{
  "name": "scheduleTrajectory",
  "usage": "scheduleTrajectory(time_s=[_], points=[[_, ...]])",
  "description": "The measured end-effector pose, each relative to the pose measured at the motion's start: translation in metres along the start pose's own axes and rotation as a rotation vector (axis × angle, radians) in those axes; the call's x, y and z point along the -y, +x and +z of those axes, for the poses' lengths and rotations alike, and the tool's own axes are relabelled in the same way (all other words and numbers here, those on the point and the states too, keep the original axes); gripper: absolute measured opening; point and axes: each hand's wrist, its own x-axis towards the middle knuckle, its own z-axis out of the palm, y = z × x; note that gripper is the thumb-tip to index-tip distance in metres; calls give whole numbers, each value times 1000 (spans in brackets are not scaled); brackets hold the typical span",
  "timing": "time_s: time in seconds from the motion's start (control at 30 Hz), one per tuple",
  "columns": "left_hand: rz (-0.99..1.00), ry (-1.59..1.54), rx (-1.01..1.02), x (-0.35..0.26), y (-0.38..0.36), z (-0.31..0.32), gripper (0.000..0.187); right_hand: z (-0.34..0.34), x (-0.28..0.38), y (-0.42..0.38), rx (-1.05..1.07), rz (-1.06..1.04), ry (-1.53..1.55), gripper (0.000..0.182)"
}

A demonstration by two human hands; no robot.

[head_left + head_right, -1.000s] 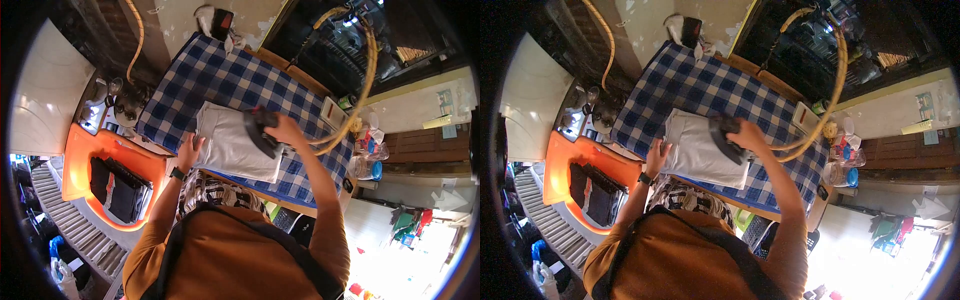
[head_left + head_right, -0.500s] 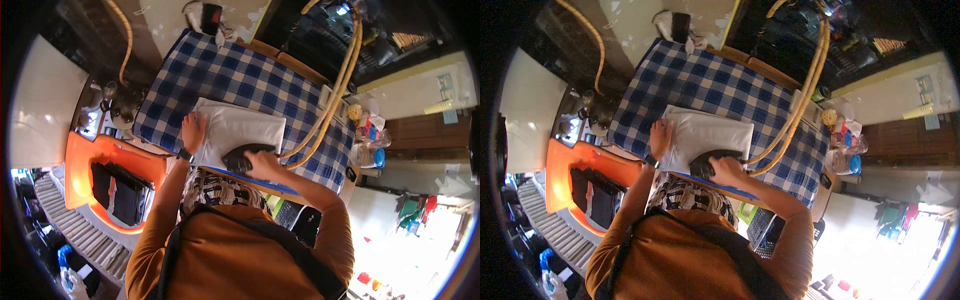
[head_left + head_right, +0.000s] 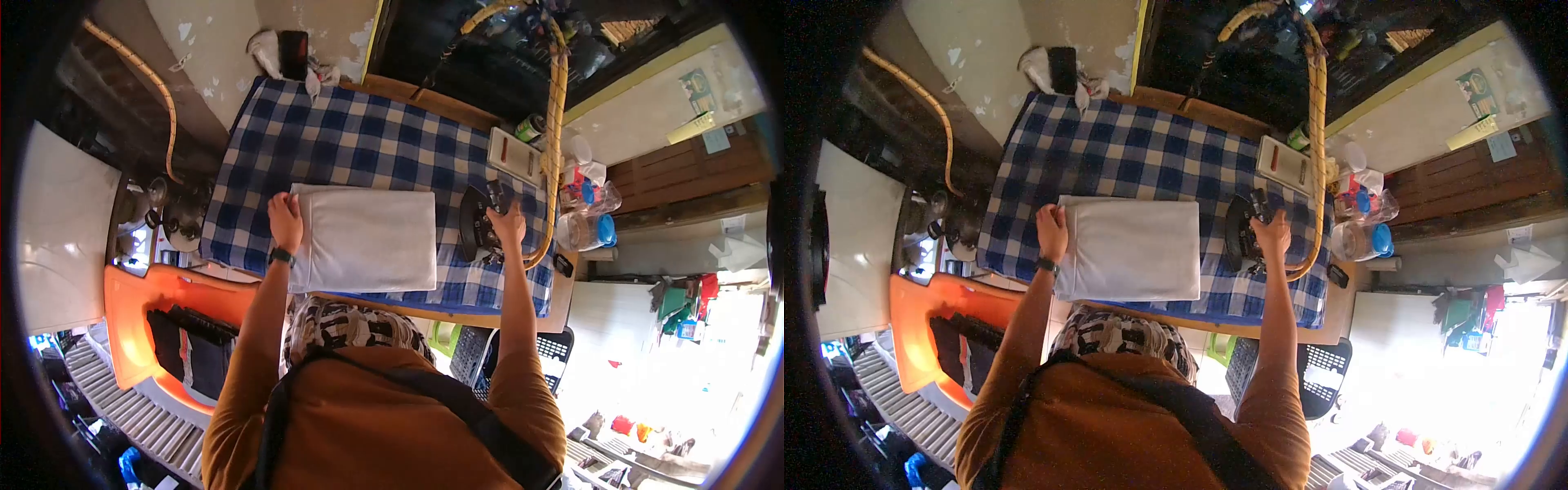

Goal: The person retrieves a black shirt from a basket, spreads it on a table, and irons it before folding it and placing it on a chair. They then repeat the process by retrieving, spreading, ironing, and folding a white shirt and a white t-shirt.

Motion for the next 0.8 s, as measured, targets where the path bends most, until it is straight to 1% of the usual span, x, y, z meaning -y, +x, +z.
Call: scheduleTrajectory(time_s=[0.03, 0.1, 0.17, 0.2, 0.23, 0.27, 0.3, 0.33, 0.37, 0.4, 0.43, 0.47, 0.5, 0.53, 0.57, 0.6, 0.63, 0.67, 0.7, 0.73, 0.77, 0.8], points=[[100, -8, -122, -6, -4, -9, 22, -10, 7, -5, -16, -1, 1, 58], [327, -38, -141, -17, -29, -29, 34, -38, 45, -39, -509, -413, -292, 43], [488, -61, 33, -17, -62, -41, 45, 1, 48, -68, -383, -522, -52, 37], [496, -71, 24, -15, -75, -41, 45, 34, 40, -82, 16, -451, 154, 38], [519, -2, 220, -11, -84, -42, 50, 62, 44, -97, 145, -350, 152, 43], [537, 73, 416, -8, -88, -41, 54, 81, 51, -113, 144, -272, 182, 46], [541, 73, 408, -6, -86, -41, 54, 89, 60, -121, 144, -196, 214, 49], [519, 25, 453, -3, -83, -41, 56, 92, 64, -119, 136, -199, 219, 49], [498, -22, 501, -1, -79, -40, 57, 95, 67, -117, 185, -113, 303, 51], [506, -21, 500, -3, -77, -39, 57, 96, 69, -117, 235, -23, 386, 53], [343, -235, 495, -9, -74, -37, 56, 82, 70, -106, 459, -37, 358, 50], [176, -446, 487, -13, -72, -35, 56, 73, 76, -106, 451, -29, 362, 50], [185, -451, 490, -8, -71, -21, 56, 61, 84, -107, 344, -169, 393, 46], [232, -262, 319, 2, -74, 6, 56, 45, 95, -109, 236, -313, 418, 41], [271, -73, 145, 7, -76, 21, 57, 21, 115, -114, 26, -515, 523, 32], [274, -77, 147, -9, -70, 6, 57, -15, 141, -122, 40, -568, 595, 30], [-298, -748, 442, -46, -54, -30, 60, -55, 164, -131, 52, -618, 667, 28], [-906, -1394, 717, -73, -36, -51, 65, -94, 180, -139, 229, -584, 655, 28], [-898, -1392, 730, -82, -22, -52, 65, -127, 191, -147, 402, -544, 642, 30], [-823, -1696, 697, -90, -10, -51, 68, -153, 196, -153, 391, -536, 640, 30], [-736, -1996, 650, -99, 0, -52, 72, -175, 199, -159, 383, -705, 620, 28], [-676, -1983, 487, -113, 10, -67, 74, -189, 199, -163, 377, -873, 596, 27]])
